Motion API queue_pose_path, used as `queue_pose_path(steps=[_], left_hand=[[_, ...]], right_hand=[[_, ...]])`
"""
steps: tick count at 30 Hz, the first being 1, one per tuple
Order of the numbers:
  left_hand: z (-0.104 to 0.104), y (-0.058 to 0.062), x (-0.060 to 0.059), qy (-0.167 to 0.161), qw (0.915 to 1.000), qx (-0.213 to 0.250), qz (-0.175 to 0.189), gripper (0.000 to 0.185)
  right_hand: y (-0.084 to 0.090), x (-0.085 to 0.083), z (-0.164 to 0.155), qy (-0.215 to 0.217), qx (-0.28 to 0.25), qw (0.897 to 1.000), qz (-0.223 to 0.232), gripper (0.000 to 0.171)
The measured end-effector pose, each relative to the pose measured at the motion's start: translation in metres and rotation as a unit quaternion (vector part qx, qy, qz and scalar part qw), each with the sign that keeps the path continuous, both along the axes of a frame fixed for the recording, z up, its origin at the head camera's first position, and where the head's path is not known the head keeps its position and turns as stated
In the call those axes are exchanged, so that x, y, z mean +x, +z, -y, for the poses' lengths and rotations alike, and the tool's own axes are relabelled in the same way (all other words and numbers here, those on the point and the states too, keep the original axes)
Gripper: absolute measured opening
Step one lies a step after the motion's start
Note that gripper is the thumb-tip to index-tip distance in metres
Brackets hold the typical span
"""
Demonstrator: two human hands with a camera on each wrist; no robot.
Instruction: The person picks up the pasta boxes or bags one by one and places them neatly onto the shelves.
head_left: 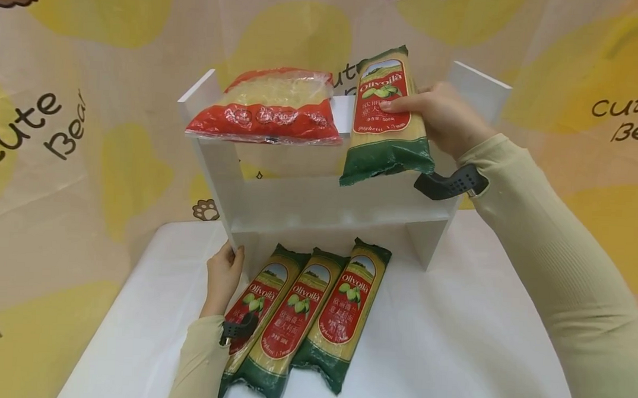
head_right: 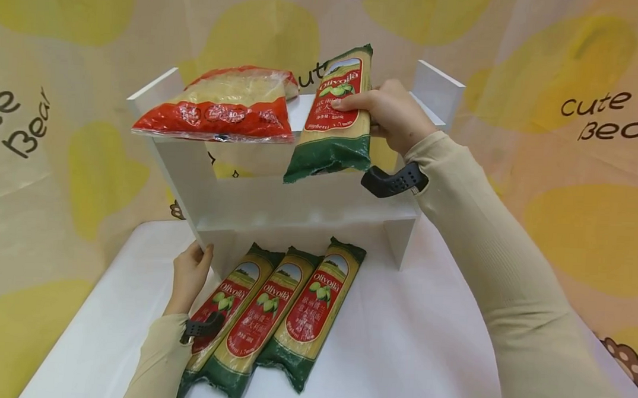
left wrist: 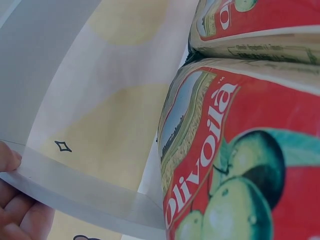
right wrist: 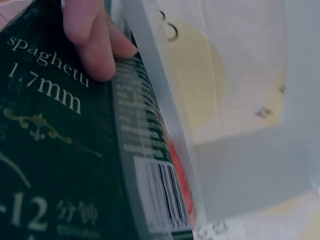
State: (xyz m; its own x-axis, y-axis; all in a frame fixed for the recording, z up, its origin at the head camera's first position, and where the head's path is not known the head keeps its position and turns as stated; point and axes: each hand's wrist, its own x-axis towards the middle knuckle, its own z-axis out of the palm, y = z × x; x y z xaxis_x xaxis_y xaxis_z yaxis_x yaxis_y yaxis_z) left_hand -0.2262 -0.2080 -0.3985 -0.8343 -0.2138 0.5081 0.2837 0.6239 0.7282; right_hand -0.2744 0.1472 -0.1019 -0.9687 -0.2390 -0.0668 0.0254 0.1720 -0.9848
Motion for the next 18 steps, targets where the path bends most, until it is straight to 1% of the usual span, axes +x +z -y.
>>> queue_pose_path(steps=[1,4,12,15,18], left_hand=[[0.000,0.000,0.000,0.000,1.0000,0.000,0.000,0.017],[-0.001,0.001,0.000,0.002,1.0000,0.000,0.000,0.016],[-0.002,0.000,0.001,0.003,1.0000,-0.003,0.003,0.015],[-0.002,0.000,0.000,0.002,1.0000,-0.005,-0.003,0.015],[-0.002,0.001,0.001,0.001,1.0000,-0.002,-0.007,0.016]], right_hand=[[0.001,-0.002,0.000,-0.001,0.012,1.000,-0.007,0.040],[0.004,-0.007,0.002,-0.003,0.045,0.999,-0.009,0.045],[0.010,-0.014,0.002,0.006,0.074,0.997,0.005,0.035],[0.013,-0.016,0.003,0.005,0.083,0.996,0.013,0.037],[0.015,-0.018,0.006,0.006,0.096,0.995,0.016,0.043]])
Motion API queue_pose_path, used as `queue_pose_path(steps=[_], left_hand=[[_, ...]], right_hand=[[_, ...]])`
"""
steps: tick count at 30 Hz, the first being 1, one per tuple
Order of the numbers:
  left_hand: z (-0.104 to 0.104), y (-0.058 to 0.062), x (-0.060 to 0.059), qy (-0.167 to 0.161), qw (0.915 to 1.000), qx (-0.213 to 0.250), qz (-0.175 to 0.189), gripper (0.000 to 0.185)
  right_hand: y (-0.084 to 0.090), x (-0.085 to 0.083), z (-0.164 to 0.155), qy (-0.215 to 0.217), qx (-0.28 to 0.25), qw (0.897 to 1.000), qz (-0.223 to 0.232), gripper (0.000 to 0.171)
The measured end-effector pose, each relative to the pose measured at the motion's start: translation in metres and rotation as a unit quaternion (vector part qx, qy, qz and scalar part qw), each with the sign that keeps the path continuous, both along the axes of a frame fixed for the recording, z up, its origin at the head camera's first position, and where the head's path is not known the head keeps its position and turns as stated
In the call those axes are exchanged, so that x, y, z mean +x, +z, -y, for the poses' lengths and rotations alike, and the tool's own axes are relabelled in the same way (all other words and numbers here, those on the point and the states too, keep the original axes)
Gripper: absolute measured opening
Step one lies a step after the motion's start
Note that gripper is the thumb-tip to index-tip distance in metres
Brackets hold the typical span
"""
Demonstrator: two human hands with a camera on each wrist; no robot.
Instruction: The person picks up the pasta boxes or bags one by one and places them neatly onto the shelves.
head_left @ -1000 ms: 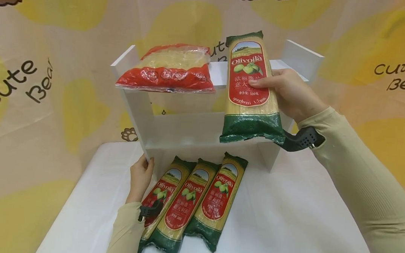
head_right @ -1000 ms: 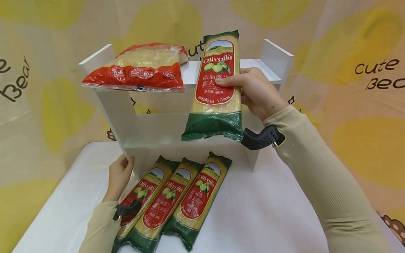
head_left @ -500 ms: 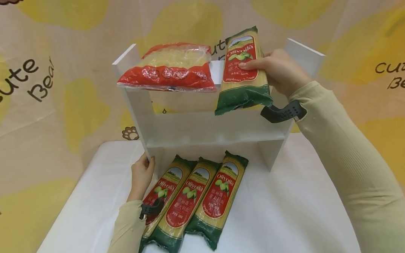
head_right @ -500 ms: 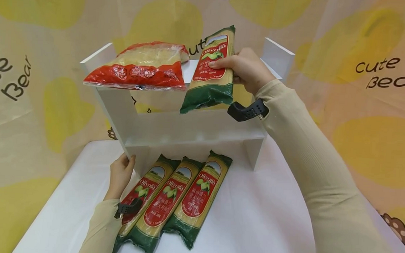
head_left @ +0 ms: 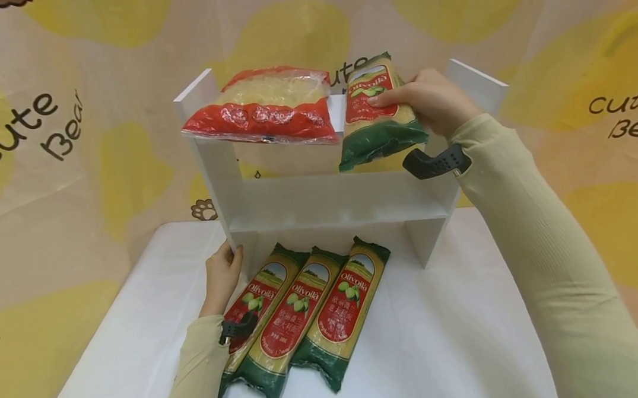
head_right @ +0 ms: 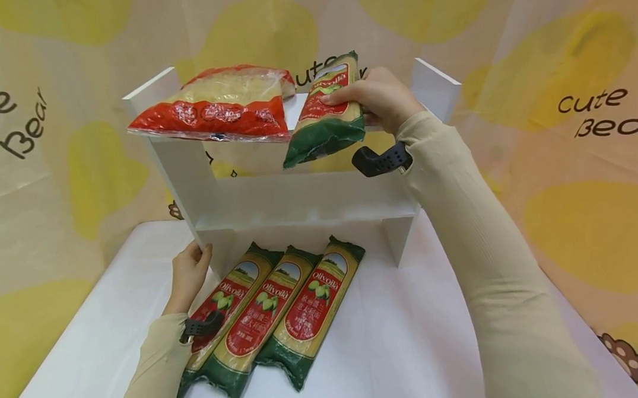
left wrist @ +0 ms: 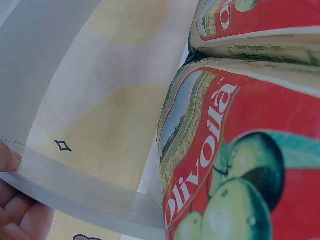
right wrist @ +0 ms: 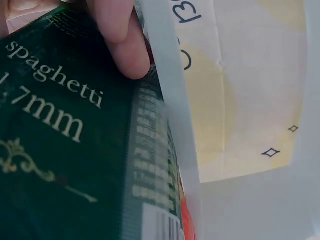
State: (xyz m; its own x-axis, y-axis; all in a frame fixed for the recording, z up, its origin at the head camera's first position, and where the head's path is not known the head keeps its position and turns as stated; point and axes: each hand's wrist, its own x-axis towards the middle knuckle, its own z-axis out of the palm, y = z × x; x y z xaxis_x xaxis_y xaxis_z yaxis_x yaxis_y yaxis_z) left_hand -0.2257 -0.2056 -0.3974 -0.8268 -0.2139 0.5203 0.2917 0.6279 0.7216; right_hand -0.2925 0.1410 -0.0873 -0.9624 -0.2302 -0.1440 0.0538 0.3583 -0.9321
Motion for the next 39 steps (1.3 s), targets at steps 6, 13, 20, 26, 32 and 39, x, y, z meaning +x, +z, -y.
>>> queue_pose_path(steps=[6,13,20,26,32,39], left_hand=[[-0.001,-0.001,-0.001,0.000,1.0000,0.002,0.001,0.016],[0.001,-0.001,0.000,0.001,1.0000,0.005,0.000,0.017],[0.005,-0.001,0.005,0.008,0.9999,0.009,0.004,0.018],[0.007,0.001,0.004,0.012,0.9999,0.008,0.001,0.018],[0.005,0.003,0.000,0.011,0.9999,0.006,-0.001,0.017],[0.001,0.004,0.000,0.009,1.0000,0.004,0.000,0.018]], right_hand=[[0.001,-0.003,0.004,0.003,0.013,1.000,-0.001,0.042],[0.001,-0.004,0.006,-0.006,0.012,1.000,0.007,0.038],[0.001,-0.004,0.009,-0.007,0.072,0.997,-0.032,0.045],[0.001,-0.004,0.001,-0.013,0.140,0.987,-0.078,0.047],[0.002,-0.006,-0.013,-0.007,0.123,0.989,-0.082,0.026],[-0.003,-0.002,-0.025,-0.003,0.143,0.985,-0.092,0.039]])
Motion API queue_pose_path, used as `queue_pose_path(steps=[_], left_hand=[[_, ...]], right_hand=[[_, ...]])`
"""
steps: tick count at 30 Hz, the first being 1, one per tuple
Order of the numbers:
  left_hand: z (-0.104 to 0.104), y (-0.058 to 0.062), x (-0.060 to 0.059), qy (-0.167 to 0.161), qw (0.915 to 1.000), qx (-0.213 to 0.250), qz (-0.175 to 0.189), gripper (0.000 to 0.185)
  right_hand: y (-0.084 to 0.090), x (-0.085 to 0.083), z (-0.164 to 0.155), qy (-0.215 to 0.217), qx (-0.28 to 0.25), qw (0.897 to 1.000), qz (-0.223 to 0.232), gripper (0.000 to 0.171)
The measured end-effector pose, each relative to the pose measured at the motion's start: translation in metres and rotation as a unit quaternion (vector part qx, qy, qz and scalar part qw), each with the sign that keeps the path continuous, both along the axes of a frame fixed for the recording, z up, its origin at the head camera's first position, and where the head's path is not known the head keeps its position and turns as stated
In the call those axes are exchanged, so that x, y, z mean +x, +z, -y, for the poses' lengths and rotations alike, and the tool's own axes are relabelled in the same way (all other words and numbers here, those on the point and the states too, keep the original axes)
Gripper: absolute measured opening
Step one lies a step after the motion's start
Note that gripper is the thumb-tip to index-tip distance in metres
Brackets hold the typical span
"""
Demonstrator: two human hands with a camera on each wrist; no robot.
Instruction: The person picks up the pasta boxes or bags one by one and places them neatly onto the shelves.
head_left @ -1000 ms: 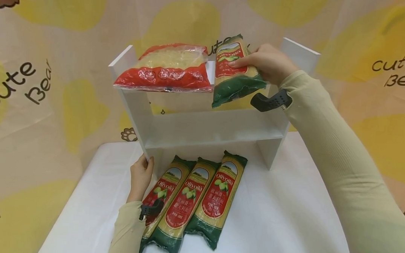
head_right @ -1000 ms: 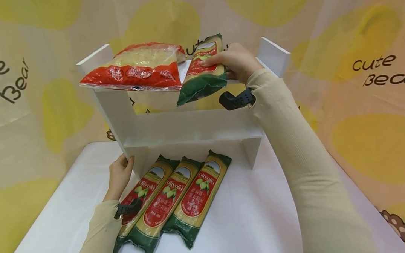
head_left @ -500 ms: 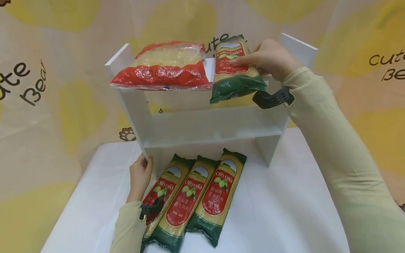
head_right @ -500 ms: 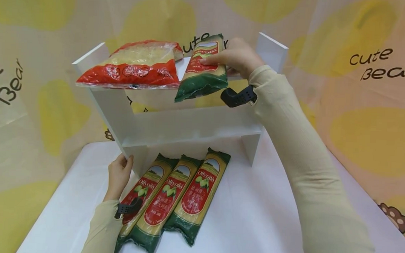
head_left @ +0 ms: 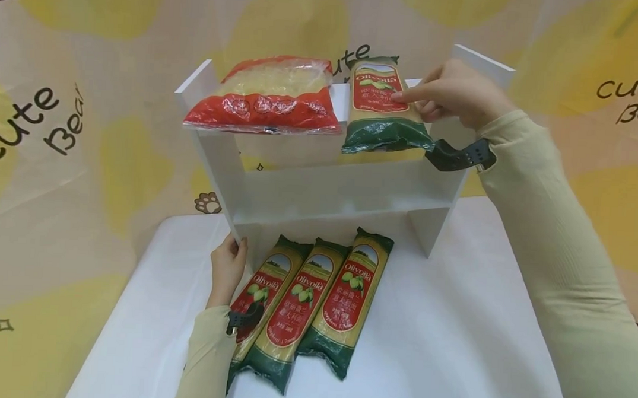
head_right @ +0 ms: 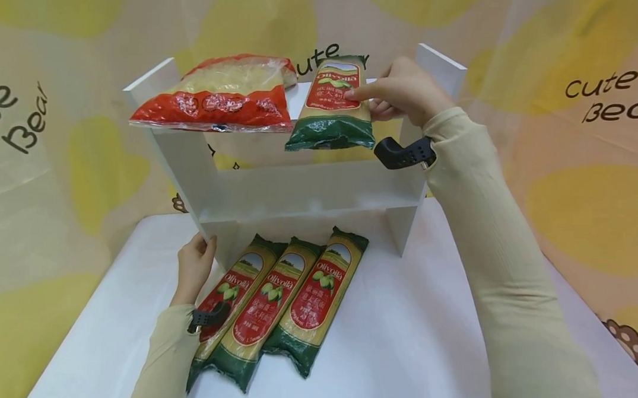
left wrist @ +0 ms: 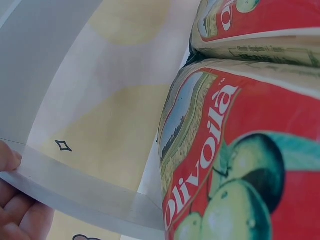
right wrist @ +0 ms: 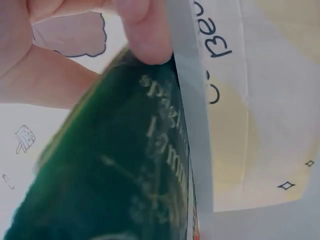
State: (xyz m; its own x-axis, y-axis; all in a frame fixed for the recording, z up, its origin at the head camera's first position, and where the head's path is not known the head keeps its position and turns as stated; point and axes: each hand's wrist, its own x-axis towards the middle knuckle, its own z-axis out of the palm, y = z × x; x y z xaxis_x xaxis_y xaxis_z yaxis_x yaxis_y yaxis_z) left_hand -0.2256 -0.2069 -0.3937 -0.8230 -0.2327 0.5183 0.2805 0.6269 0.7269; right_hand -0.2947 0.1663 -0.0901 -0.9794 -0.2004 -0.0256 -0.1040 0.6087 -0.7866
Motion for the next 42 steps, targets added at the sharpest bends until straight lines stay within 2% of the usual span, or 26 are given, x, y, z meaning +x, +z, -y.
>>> queue_pose_path(steps=[2,4,8,12,17,21,24,27,31,42], left_hand=[[0.000,0.000,-0.001,0.000,1.0000,-0.003,-0.001,0.018],[0.001,0.001,-0.001,0.002,1.0000,-0.004,-0.003,0.018],[0.002,0.001,-0.001,0.005,1.0000,-0.007,-0.002,0.018],[0.003,0.000,0.000,0.006,1.0000,-0.006,-0.001,0.018],[0.003,-0.001,-0.001,0.003,1.0000,0.001,0.006,0.020],[0.003,-0.001,-0.001,0.005,0.9999,0.002,0.009,0.019],[0.004,-0.001,-0.001,0.006,1.0000,0.002,0.007,0.019],[0.004,-0.002,0.000,0.005,1.0000,0.000,0.006,0.019],[0.004,0.000,0.000,0.003,1.0000,0.002,0.003,0.019],[0.004,0.000,0.000,0.001,0.9999,0.002,0.012,0.019]], right_hand=[[-0.002,0.003,-0.004,-0.002,0.001,1.000,-0.008,0.044],[-0.005,0.006,-0.007,0.001,-0.012,1.000,-0.016,0.038],[-0.013,0.015,-0.013,0.012,-0.066,0.997,-0.030,0.032],[-0.023,0.024,-0.016,0.030,-0.117,0.992,-0.046,0.044],[-0.037,0.036,-0.022,0.032,-0.185,0.980,-0.065,0.028],[-0.050,0.046,-0.025,0.035,-0.246,0.965,-0.080,0.013],[-0.061,0.052,-0.027,0.043,-0.292,0.952,-0.080,0.011],[-0.072,0.057,-0.029,0.043,-0.289,0.953,-0.080,0.010],[-0.085,0.062,-0.032,0.041,-0.266,0.960,-0.073,0.010],[-0.126,0.079,-0.033,0.044,-0.252,0.965,-0.051,0.020]])
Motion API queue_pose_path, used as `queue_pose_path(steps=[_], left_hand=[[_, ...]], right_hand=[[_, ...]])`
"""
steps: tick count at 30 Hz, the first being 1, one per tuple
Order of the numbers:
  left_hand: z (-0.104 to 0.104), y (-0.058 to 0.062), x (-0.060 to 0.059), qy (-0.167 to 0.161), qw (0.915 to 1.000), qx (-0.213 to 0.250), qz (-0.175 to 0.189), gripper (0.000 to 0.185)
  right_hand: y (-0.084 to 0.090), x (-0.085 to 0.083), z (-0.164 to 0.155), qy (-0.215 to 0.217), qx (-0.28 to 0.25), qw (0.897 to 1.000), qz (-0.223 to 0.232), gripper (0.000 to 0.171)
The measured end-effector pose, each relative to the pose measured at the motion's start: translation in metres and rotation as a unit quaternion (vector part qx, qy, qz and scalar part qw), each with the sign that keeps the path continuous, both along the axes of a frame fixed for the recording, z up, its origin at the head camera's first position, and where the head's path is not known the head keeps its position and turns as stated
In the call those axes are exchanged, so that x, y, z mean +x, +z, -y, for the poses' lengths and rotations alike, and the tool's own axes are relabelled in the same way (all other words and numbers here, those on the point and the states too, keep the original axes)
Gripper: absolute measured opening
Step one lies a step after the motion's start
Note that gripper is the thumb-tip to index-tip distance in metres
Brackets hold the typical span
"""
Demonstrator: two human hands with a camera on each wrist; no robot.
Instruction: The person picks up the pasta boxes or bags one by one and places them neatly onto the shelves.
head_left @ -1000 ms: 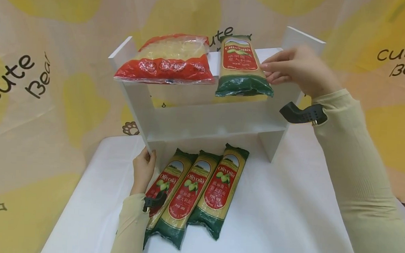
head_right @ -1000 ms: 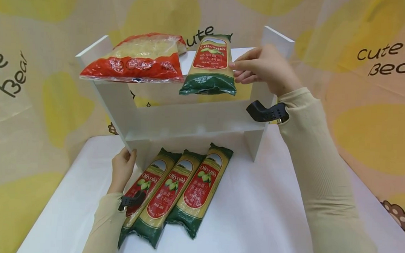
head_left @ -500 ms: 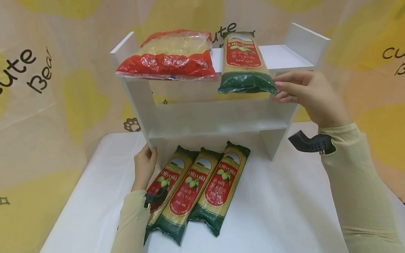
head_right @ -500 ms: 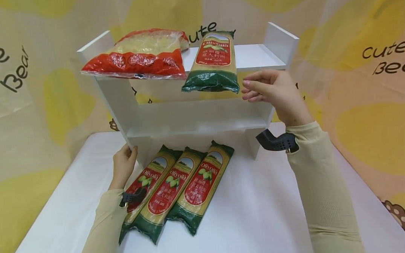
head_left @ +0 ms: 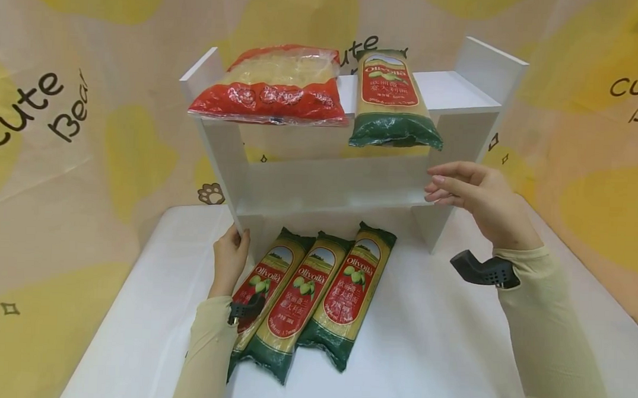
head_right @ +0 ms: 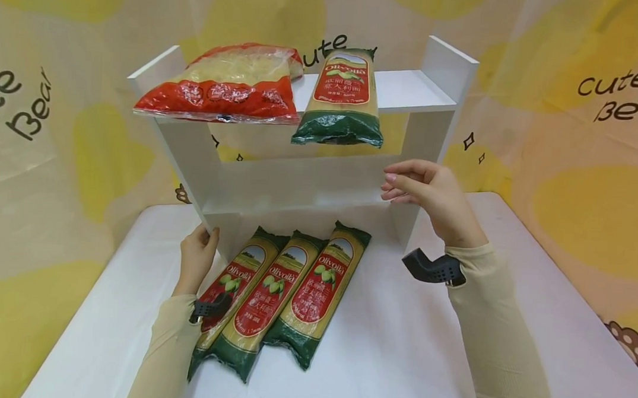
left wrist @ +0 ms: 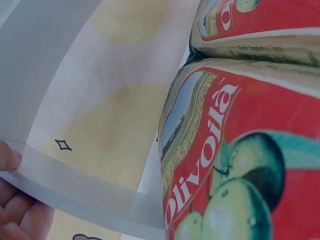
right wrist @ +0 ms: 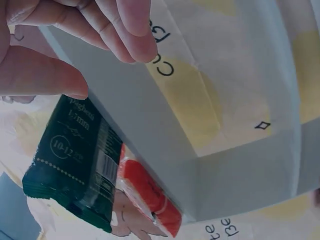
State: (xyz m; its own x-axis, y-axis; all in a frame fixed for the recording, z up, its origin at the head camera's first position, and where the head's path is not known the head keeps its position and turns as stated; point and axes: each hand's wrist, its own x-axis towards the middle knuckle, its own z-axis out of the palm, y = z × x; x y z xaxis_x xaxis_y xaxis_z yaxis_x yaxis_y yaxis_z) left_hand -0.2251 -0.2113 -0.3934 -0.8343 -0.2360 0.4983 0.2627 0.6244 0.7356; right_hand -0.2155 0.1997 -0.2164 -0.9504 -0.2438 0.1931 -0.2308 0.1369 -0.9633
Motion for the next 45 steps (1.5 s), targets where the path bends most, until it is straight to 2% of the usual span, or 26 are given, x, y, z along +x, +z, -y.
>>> queue_pose_path(steps=[7,12,16,20,28,32,45], left_hand=[[-0.001,-0.001,0.002,0.000,1.0000,0.000,0.000,0.018],[-0.001,-0.003,0.002,-0.002,1.0000,-0.001,-0.004,0.016],[0.000,-0.004,0.001,-0.001,1.0000,-0.002,-0.006,0.016],[0.000,-0.004,0.001,0.003,0.9999,-0.007,-0.008,0.016],[0.001,-0.003,-0.001,0.004,0.9999,-0.007,-0.007,0.016],[0.000,-0.001,-0.002,0.003,0.9999,-0.006,-0.007,0.015],[-0.001,0.000,-0.002,0.008,1.0000,-0.004,0.003,0.018]], right_hand=[[-0.033,0.011,0.002,0.019,-0.007,0.999,0.025,0.020],[-0.056,0.016,0.003,0.033,-0.033,0.998,0.039,0.016],[-0.074,0.020,0.003,0.040,-0.034,0.997,0.056,0.022],[-0.088,0.023,0.002,0.042,-0.025,0.997,0.067,0.028],[-0.115,0.028,0.000,0.047,-0.044,0.992,0.105,0.022],[-0.131,0.029,-0.001,0.045,-0.028,0.990,0.128,0.022],[-0.154,0.025,0.003,0.064,0.002,0.982,0.176,0.044]])
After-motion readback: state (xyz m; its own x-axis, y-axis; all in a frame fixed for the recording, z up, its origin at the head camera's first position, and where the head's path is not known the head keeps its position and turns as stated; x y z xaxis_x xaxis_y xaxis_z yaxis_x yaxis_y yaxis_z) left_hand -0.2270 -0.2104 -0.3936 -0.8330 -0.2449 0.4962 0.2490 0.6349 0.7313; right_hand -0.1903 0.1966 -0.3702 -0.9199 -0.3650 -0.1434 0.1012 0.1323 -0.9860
